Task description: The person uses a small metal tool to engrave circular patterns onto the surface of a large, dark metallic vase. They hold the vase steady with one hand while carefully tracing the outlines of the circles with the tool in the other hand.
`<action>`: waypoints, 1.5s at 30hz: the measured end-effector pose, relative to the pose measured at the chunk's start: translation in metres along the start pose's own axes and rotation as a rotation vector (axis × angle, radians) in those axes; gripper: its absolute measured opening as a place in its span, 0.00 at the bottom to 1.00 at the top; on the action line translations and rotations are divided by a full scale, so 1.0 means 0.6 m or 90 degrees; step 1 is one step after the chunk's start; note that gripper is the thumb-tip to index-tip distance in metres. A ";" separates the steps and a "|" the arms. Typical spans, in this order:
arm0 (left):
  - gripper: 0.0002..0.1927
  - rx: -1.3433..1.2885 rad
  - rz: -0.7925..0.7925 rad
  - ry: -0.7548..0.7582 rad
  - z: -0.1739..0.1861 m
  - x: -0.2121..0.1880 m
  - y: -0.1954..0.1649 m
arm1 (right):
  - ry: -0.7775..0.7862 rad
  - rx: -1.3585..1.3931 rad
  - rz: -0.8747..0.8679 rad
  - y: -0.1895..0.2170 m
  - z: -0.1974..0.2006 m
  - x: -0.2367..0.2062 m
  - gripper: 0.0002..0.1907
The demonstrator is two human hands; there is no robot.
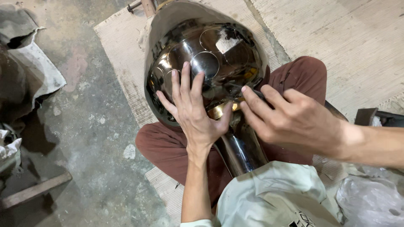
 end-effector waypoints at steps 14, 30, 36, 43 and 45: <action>0.47 0.044 0.083 -0.044 -0.036 -0.011 -0.006 | 0.023 -0.025 0.039 -0.008 -0.012 -0.011 0.10; 0.50 0.056 0.087 -0.073 -0.043 -0.013 -0.006 | 0.018 -0.024 0.033 -0.011 -0.012 -0.012 0.11; 0.50 0.056 0.087 -0.069 -0.042 -0.015 -0.006 | 0.029 -0.025 0.040 -0.011 -0.013 -0.011 0.10; 0.49 0.052 0.081 -0.080 -0.044 -0.016 -0.005 | 0.021 -0.039 0.041 -0.010 -0.013 -0.009 0.09; 0.49 0.053 0.080 -0.081 -0.045 -0.016 -0.006 | 0.029 -0.027 0.039 -0.010 -0.012 -0.009 0.11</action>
Point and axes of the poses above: each hand's wrist, its own x-axis towards the middle knuckle, its own z-axis out of the back of the hand, y = z × x, the point moved 2 cm from there along x, towards the middle knuckle, and after that the axes turned 1 degree about y, right-handed, at the moved point
